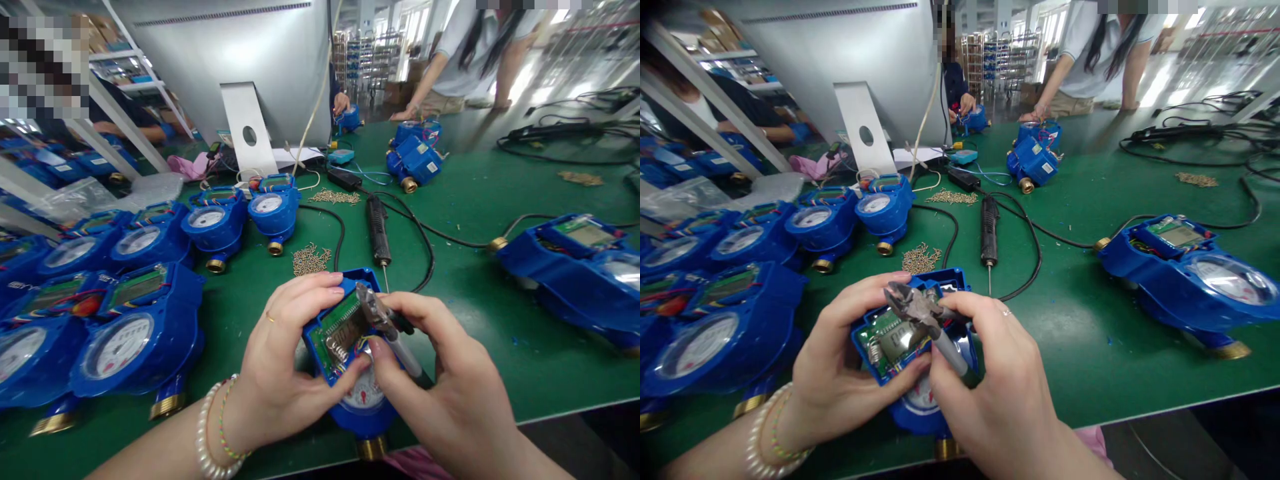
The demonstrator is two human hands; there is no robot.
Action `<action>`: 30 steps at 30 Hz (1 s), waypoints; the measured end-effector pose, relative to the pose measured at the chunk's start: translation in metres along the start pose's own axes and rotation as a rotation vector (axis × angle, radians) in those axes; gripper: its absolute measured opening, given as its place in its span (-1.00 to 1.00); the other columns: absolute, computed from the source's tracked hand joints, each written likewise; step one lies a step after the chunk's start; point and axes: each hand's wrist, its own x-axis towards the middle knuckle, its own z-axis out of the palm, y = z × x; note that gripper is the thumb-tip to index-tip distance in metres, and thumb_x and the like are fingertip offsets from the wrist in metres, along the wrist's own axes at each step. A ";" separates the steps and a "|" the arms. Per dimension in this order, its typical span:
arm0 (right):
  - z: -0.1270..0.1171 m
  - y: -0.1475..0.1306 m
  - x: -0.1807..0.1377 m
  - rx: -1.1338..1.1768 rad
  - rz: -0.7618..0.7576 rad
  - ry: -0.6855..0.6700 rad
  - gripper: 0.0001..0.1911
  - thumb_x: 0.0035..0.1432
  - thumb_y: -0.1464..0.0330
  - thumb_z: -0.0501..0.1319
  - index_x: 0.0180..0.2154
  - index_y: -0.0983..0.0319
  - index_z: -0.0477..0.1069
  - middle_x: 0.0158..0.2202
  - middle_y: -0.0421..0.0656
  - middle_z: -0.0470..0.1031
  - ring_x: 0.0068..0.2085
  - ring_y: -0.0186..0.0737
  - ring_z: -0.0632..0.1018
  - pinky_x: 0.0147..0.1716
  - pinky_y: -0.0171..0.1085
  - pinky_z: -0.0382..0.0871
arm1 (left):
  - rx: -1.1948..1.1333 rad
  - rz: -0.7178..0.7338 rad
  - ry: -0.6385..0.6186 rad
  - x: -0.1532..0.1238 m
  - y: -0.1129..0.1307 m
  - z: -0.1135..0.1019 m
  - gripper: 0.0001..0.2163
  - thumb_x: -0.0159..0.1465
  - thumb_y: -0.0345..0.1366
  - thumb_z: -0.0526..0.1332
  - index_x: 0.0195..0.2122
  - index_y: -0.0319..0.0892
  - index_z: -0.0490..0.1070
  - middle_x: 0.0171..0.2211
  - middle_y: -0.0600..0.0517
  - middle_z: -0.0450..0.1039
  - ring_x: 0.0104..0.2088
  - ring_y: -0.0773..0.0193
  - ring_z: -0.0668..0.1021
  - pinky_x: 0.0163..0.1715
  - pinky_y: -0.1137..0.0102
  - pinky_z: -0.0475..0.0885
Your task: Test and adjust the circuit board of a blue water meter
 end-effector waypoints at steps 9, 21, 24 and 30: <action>-0.005 -0.003 0.002 0.018 0.006 -0.018 -0.69 0.11 0.44 0.21 -0.09 0.10 0.31 -0.18 -0.30 0.47 -0.17 -0.45 0.49 -0.19 -0.47 0.36 | -0.130 -0.143 0.032 -0.009 -0.005 0.000 -0.31 -0.02 -0.45 0.46 0.12 -0.14 0.22 0.11 -0.09 0.35 0.12 0.03 0.42 0.16 0.24 0.38; -0.001 -0.008 0.006 0.025 -0.015 0.005 -0.66 0.09 0.40 0.22 -0.07 0.10 0.28 -0.19 -0.32 0.48 -0.20 -0.45 0.50 -0.17 -0.47 0.36 | -0.252 -0.246 -0.029 -0.011 -0.010 -0.005 -0.26 0.01 -0.43 0.41 0.21 -0.04 0.15 0.19 0.00 0.28 0.14 0.10 0.41 0.15 0.38 0.35; -0.001 -0.008 0.007 0.019 -0.022 0.007 -0.66 0.08 0.40 0.23 -0.07 0.10 0.28 -0.19 -0.32 0.48 -0.20 -0.44 0.50 -0.18 -0.46 0.37 | -0.261 -0.255 -0.033 -0.010 -0.010 -0.006 -0.27 0.01 -0.41 0.42 0.20 -0.06 0.17 0.18 -0.01 0.29 0.12 0.11 0.43 0.14 0.40 0.36; -0.001 -0.010 0.007 0.015 0.007 0.006 -0.66 0.09 0.39 0.22 -0.06 0.10 0.29 -0.18 -0.30 0.48 -0.21 -0.41 0.50 -0.18 -0.43 0.39 | -0.236 -0.263 -0.062 -0.009 -0.010 -0.007 -0.26 0.02 -0.39 0.43 0.20 -0.02 0.15 0.14 0.05 0.32 0.10 0.20 0.44 0.14 0.47 0.34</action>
